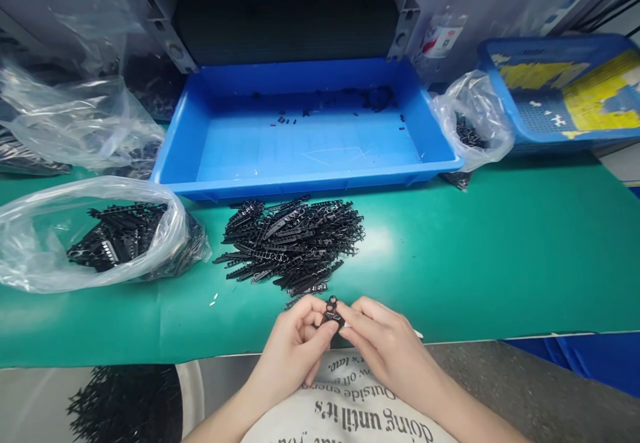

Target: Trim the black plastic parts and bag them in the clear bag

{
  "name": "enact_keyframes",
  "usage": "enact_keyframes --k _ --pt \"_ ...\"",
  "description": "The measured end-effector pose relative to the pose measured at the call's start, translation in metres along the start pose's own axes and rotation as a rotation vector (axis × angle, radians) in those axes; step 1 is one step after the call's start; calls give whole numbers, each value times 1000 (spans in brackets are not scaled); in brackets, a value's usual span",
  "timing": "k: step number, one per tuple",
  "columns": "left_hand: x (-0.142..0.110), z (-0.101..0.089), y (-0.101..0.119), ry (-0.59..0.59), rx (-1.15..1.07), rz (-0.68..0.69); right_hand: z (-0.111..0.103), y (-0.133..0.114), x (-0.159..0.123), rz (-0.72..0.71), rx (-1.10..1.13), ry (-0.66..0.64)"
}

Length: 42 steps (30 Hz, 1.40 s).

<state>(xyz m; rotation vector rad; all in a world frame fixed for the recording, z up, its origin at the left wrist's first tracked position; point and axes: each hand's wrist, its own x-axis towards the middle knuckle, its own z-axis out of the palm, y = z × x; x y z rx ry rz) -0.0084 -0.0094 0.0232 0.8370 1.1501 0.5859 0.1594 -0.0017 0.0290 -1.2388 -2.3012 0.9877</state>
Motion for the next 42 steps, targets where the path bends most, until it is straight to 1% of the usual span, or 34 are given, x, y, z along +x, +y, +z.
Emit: enact_keyframes --k 4,9,15,22,30,36,42 --pt "0 1 0 29 -31 5 1 1 0 13 41 -2" --pt "2 -1 -2 -10 -43 -22 -1 1 2 16 66 -59" --pt "2 -2 -3 -12 -52 -25 -3 0 4 45 90 -111" --pt "2 0 -3 -4 -75 -9 0 -1 4 79 95 -79" --pt "4 0 -2 -22 -112 -5 3 -1 3 80 139 -31" --pt "5 2 -5 11 -131 6 9 1 2 95 150 -14" --pt "3 3 -7 46 -75 25 8 2 4 99 149 -27"
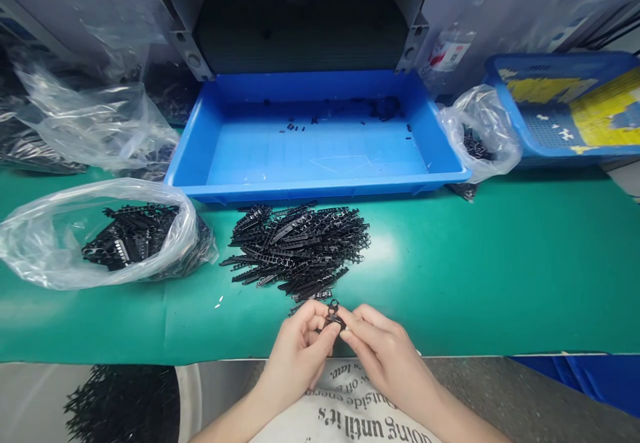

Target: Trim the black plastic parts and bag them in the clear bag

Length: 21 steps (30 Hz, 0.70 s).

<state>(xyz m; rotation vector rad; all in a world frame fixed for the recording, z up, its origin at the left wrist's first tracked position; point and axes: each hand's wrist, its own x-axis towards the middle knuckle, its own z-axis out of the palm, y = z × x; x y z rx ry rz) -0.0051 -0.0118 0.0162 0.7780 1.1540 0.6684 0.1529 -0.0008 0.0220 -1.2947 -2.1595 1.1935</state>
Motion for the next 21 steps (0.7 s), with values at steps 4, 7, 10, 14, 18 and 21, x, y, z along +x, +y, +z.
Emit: enact_keyframes --k 4,7,10,14,18,21 --pt "2 -2 -1 0 59 -9 -5 0 2 2 -10 -48" --pt "2 -4 -3 -4 79 -11 -5 1 1 4 -13 -68" --pt "3 -4 -6 -22 89 -1 -2 2 1 7 -21 -52" --pt "4 -4 -5 -45 105 27 0 3 2 -6 -11 8" --pt "3 -14 13 -23 309 150 -3 4 2 -16 83 96" --pt "6 -30 34 222 575 331 -5 6 0 16 119 173"
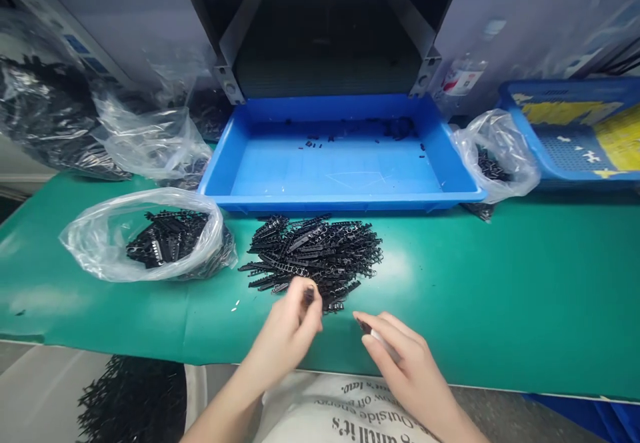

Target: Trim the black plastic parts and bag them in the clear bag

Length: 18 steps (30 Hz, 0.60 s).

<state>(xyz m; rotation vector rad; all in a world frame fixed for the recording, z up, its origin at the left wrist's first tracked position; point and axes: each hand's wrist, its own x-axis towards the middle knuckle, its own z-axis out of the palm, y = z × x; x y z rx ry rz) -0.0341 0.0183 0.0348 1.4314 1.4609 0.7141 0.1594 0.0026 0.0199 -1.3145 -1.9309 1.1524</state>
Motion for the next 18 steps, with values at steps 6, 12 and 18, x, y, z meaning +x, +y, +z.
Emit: enact_keyframes --k 6,12,18 --pt "40 -25 -7 345 664 405 2 4 -1 131 13 24" --pt "50 -21 -9 420 835 687 -8 -4 14 312 243 -39" --pt "22 3 -4 435 886 982 -5 -9 35 383 650 15"
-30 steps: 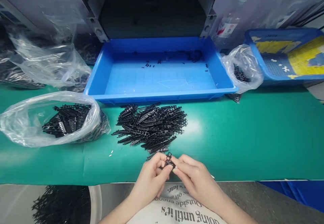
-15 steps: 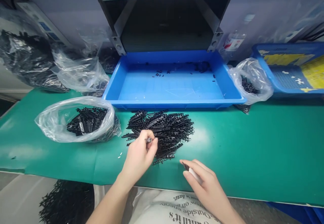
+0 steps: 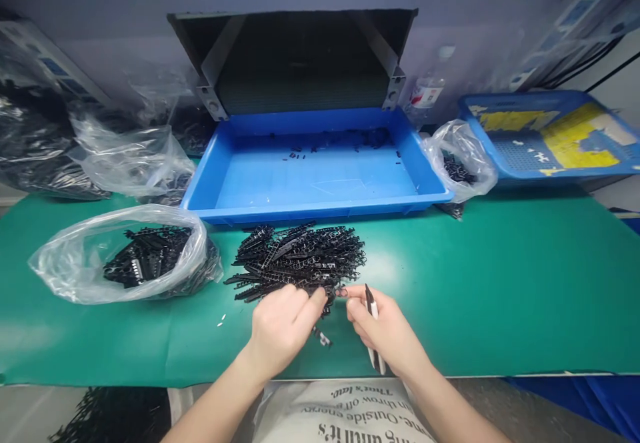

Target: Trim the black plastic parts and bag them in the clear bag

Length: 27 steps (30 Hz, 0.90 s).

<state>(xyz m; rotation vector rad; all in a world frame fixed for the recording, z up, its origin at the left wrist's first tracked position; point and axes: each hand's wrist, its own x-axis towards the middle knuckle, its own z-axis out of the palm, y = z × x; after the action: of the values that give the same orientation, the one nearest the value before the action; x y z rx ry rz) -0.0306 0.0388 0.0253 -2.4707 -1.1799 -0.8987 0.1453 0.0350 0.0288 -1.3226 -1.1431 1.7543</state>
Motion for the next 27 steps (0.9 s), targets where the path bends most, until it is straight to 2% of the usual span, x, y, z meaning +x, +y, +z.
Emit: enact_keyframes --k 2,4,7,9,12,14,16,18,22,27 --pt "-5 -1 12 -9 -70 -21 0 -1 3 -21 5 0" --pt "-8 -4 21 -61 -222 -126 -3 -2 4 -46 -56 -12" --pt "-7 -10 25 -206 -575 -474 -8 -7 0 -71 -141 -69" --pt "-5 -12 25 -357 -823 -735 -10 -9 -2 -80 -160 -117" --pt "-4 -11 26 -559 -1205 -954 -9 -8 -4 -83 -126 -159" --pt "-5 -9 28 -554 -1425 -1064 -9 -6 -5 -114 -159 -130" --pt "-6 -7 31 -471 -1558 -1172 -9 -5 -7 -198 -260 -95" --pt "-7 -6 34 -410 -1624 -1238 -10 -6 -11 -260 -370 -100" --pt "-7 -7 36 -418 -1720 -1296 -11 -7 -19 -288 -538 -188" --pt "-9 -8 37 -469 -1615 -1220 -10 -4 -21 -416 -668 -193"
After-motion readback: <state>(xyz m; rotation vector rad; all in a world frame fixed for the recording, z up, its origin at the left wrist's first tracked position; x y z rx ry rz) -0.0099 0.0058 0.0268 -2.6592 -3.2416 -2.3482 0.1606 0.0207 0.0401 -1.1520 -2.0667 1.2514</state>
